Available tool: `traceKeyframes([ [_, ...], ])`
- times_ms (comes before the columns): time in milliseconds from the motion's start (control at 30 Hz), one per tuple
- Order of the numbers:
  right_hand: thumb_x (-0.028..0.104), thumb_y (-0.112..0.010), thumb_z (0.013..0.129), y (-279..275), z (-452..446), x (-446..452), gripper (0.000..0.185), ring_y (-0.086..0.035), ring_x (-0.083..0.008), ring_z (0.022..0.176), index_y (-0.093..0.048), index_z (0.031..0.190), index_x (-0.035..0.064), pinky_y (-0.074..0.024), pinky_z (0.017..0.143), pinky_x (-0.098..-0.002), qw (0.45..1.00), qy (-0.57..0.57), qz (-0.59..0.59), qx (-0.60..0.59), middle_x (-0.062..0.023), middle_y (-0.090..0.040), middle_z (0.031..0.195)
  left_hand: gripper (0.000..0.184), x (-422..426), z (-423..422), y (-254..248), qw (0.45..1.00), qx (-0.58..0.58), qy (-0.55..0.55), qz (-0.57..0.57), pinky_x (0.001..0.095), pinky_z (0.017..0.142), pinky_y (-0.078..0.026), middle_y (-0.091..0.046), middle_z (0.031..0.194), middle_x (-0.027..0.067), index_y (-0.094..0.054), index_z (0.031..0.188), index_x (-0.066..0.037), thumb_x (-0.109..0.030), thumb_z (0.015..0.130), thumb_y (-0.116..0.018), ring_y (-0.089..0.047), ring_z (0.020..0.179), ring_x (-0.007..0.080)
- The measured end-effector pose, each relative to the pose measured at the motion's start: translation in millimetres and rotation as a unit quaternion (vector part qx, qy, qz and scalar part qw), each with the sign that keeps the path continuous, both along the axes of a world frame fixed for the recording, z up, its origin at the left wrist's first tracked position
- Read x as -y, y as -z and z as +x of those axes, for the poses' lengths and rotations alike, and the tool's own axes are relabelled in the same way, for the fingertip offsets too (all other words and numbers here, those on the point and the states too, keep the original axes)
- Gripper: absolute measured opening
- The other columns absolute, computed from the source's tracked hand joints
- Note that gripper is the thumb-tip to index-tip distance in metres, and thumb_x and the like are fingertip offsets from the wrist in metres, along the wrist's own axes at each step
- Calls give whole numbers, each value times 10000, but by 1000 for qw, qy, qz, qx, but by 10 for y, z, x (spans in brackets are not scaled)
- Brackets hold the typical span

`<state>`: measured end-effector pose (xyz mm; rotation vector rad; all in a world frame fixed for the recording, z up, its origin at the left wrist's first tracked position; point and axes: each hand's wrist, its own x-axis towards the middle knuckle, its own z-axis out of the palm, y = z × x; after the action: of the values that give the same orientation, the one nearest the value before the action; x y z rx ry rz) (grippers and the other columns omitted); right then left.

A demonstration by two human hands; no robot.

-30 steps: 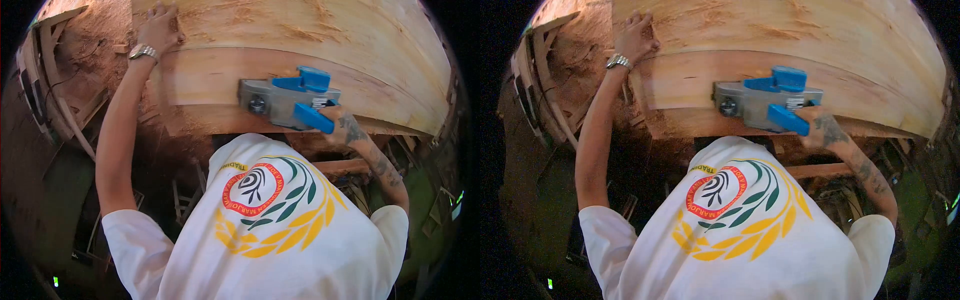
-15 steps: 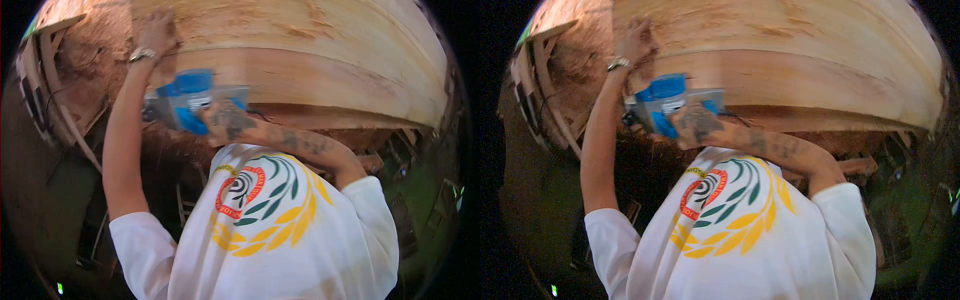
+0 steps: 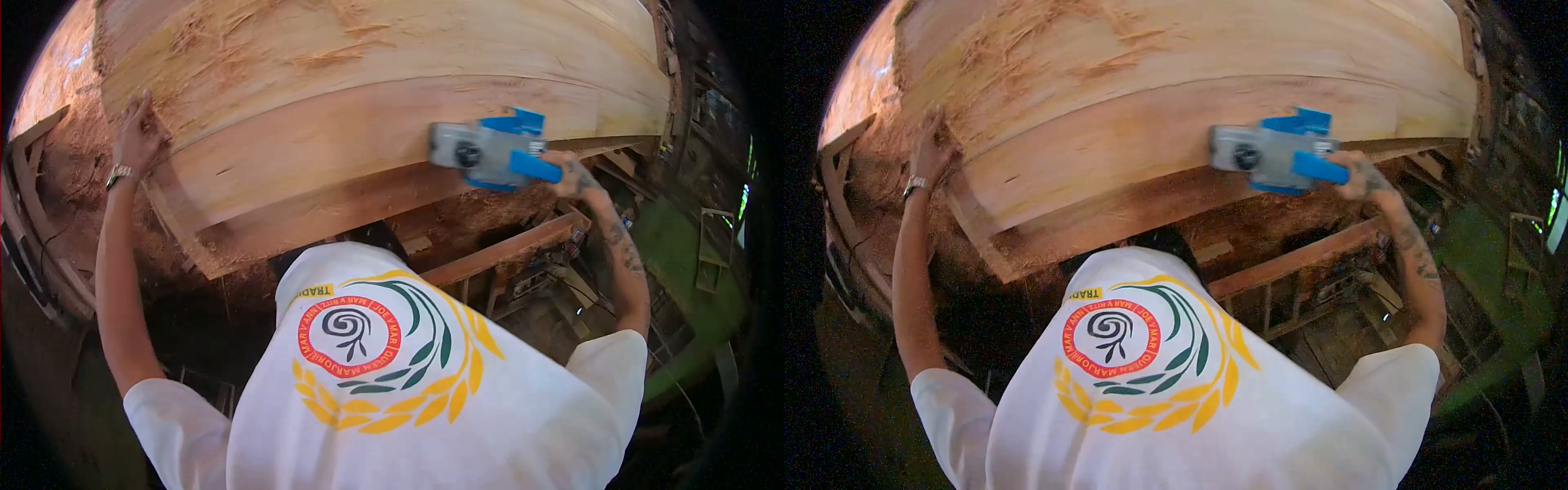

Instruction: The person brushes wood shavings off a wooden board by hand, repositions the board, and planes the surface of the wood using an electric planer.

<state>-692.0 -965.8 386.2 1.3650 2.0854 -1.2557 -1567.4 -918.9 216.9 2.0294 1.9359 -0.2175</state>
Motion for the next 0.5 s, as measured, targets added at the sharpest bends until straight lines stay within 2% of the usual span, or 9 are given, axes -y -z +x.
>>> traceKeyframes([
  [67, 54, -694, 695, -52, 858, -8, 468, -701, -386, 1012, -699, 1162, 23, -547, 906, -455, 995, 21, 78, 57, -219, -724, 1088, 989, 14, -83, 53, 1000, -10, 10, -5, 474, 1225, -342, -288, 1679, 187, -322, 1628, -344, -252, 777, -817, -292, 1540, 409],
  [133, 3, -644, 706, -149, 1653, -89, 430, -692, -386, 1012, -694, 1133, 17, -542, 908, -453, 988, 31, 98, 112, -223, -715, 1080, 988, 20, -102, 23, 1000, 16, 10, 1, 465, 1233, -331, -285, 1682, 185, -323, 1630, -328, -244, 777, -815, -293, 1543, 393],
  [167, -23, -618, 711, -138, 1869, -136, 415, -687, -385, 1012, -691, 1118, 13, -540, 909, -452, 984, 37, 109, 139, -225, -710, 1077, 988, 11, -111, 11, 1000, 27, 11, 6, 461, 1237, -325, -283, 1683, 183, -324, 1631, -320, -240, 777, -814, -293, 1545, 385],
  [267, -71, -562, 716, -167, 2092, -373, 399, -678, -377, 1005, -675, 1093, -2, -531, 914, -440, 990, 31, 48, 126, -238, -699, 1065, 982, -6, -78, -63, 1000, 3, 19, -14, 448, 1247, -307, -276, 1683, 196, -319, 1635, -286, -220, 787, -810, -285, 1551, 372],
  [300, -87, -551, 693, -80, 2100, -350, 411, -674, -382, 992, -670, 1079, -8, -531, 901, -435, 989, 50, 90, 104, -254, -686, 1060, 985, -25, -101, -14, 999, 13, 40, 10, 448, 1250, -299, -267, 1681, 217, -321, 1635, -266, -190, 781, -806, -279, 1554, 366],
  [333, -89, -548, 686, -205, 1468, -193, 414, -672, -388, 995, -670, 1074, -10, -530, 902, -437, 988, 45, 95, 114, -255, -686, 1060, 986, 115, -738, -41, 999, 16, 32, 10, 448, 1250, -300, -269, 1680, 216, -320, 1635, -268, -176, 779, -801, -282, 1553, 365],
  [500, -77, -589, 660, -285, 829, -254, 410, -649, -433, 973, -676, 1055, -19, -522, 894, -455, 993, 24, 70, 96, -243, -682, 1036, 1003, 152, -823, -264, 1000, 9, 24, -3, 446, 1250, -303, -273, 1680, 208, -311, 1638, -279, -116, 768, -785, -287, 1551, 360],
])
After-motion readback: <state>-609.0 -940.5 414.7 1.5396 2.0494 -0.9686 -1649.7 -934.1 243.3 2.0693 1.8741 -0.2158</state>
